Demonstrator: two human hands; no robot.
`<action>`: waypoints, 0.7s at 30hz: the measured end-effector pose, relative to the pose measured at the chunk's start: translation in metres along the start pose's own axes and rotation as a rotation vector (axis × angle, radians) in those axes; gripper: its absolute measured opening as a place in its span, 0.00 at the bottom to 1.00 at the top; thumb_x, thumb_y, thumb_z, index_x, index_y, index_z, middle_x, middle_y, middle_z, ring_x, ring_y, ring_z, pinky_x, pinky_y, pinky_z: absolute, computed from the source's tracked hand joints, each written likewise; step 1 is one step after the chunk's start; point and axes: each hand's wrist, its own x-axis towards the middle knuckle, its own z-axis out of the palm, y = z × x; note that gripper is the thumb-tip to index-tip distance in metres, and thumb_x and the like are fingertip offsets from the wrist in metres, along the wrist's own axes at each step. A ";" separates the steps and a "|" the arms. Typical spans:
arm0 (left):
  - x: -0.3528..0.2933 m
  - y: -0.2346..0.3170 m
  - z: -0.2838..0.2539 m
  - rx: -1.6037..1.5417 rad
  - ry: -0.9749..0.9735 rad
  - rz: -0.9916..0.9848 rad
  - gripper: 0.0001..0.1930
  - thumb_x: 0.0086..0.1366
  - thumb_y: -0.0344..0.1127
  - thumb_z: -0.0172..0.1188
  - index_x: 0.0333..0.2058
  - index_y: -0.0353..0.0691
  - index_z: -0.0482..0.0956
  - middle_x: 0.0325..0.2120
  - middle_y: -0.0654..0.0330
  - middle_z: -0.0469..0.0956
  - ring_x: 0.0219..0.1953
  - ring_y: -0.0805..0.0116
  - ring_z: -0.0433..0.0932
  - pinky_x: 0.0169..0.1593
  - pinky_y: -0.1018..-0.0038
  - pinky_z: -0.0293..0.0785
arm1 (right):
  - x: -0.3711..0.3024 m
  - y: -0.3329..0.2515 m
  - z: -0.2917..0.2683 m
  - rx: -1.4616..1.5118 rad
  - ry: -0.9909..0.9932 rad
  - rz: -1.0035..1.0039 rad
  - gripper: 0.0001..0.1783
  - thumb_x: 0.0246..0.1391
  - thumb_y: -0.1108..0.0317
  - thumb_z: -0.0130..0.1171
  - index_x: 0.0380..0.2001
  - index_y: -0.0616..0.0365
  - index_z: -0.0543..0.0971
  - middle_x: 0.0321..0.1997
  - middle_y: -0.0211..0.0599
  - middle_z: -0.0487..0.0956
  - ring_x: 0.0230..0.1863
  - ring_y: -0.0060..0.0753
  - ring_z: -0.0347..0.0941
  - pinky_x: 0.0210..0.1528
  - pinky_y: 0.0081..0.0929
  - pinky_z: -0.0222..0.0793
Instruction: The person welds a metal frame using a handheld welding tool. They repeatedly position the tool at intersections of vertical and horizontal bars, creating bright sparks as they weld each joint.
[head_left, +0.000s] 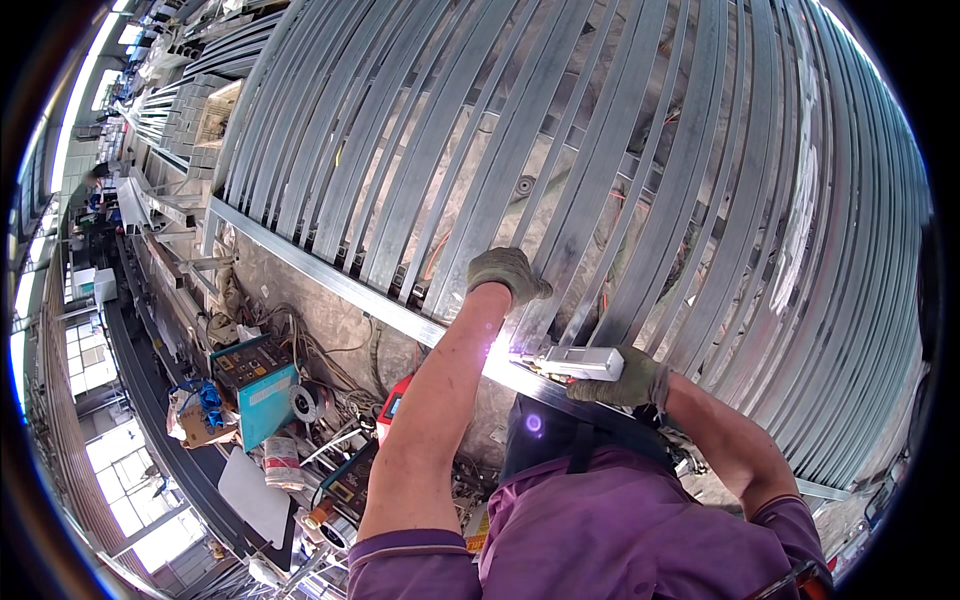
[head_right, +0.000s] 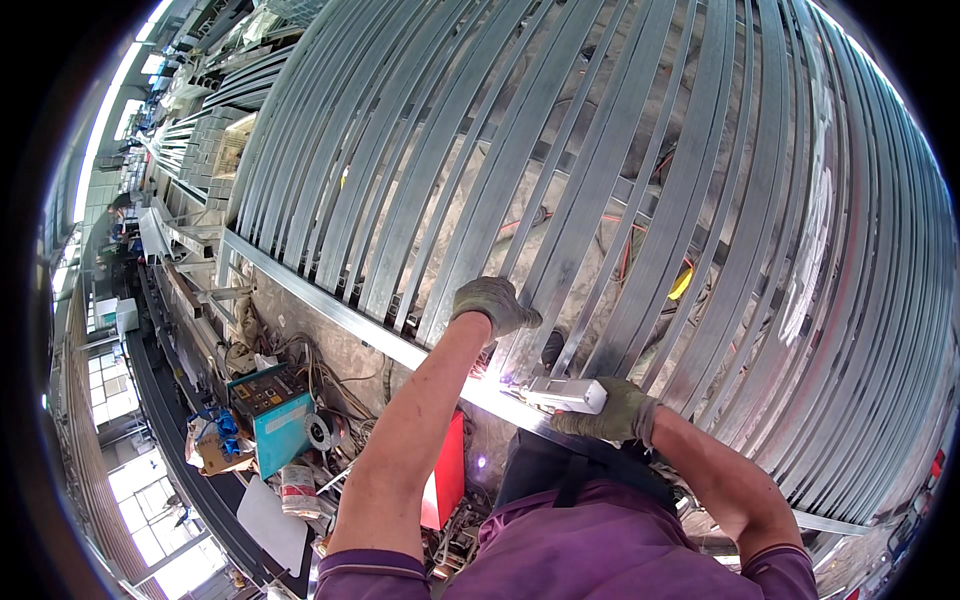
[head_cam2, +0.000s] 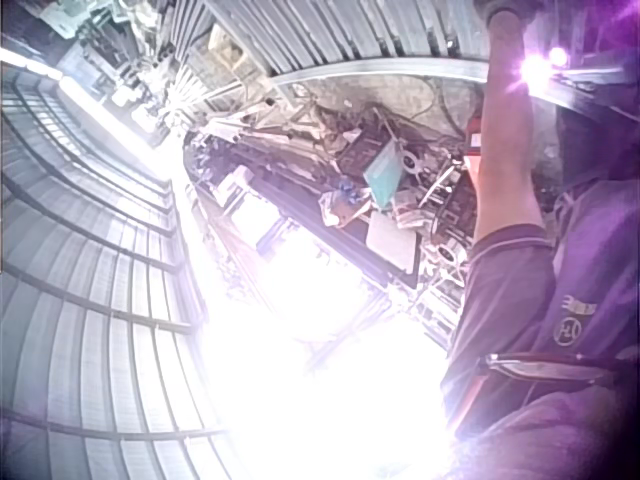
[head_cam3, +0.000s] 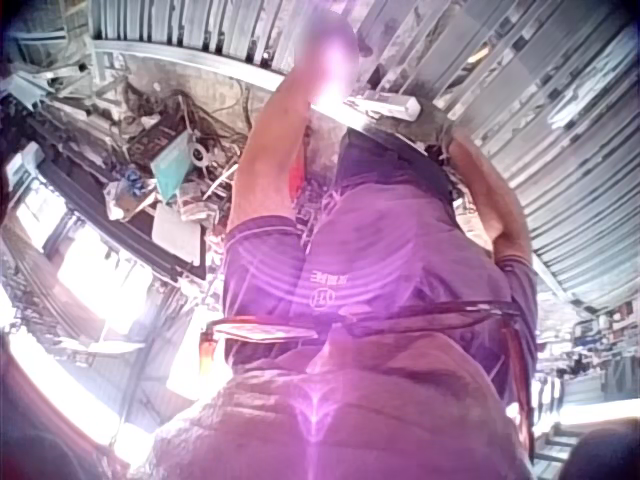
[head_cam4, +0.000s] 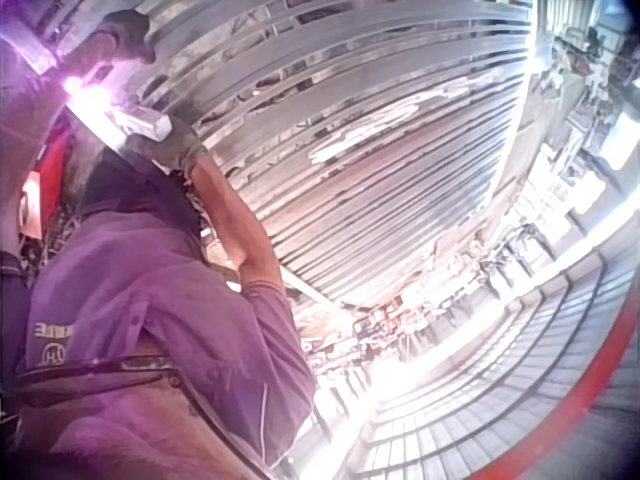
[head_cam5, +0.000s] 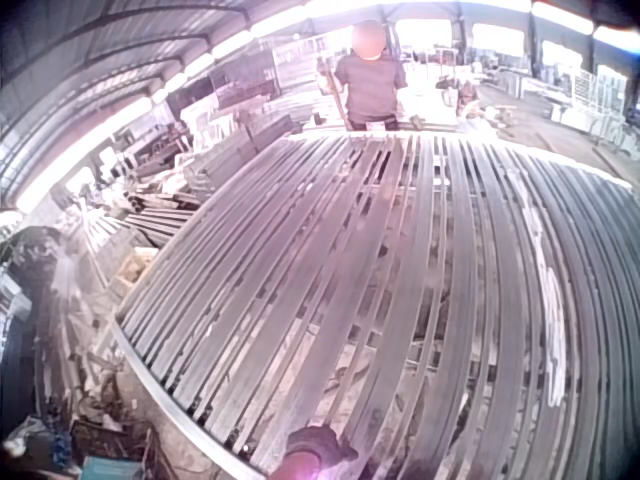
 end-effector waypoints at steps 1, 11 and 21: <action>0.000 0.000 0.000 -0.001 0.001 0.000 0.48 0.62 0.77 0.69 0.62 0.37 0.86 0.58 0.48 0.88 0.62 0.52 0.87 0.65 0.58 0.82 | -0.001 -0.004 -0.001 -0.021 -0.002 0.009 0.41 0.59 0.41 0.80 0.68 0.53 0.83 0.61 0.42 0.89 0.60 0.35 0.86 0.66 0.32 0.80; 0.001 -0.001 0.001 0.000 -0.007 0.010 0.47 0.62 0.77 0.69 0.61 0.36 0.86 0.58 0.48 0.88 0.61 0.52 0.87 0.64 0.58 0.82 | -0.010 -0.016 -0.002 0.048 -0.009 0.002 0.41 0.58 0.40 0.81 0.67 0.52 0.84 0.60 0.39 0.90 0.60 0.34 0.86 0.65 0.31 0.80; 0.000 0.000 0.000 0.003 -0.003 -0.002 0.49 0.62 0.78 0.69 0.62 0.36 0.85 0.59 0.48 0.88 0.63 0.53 0.86 0.65 0.58 0.82 | -0.011 -0.014 -0.004 0.039 -0.023 0.006 0.41 0.58 0.40 0.81 0.67 0.52 0.83 0.60 0.39 0.90 0.59 0.35 0.87 0.65 0.32 0.81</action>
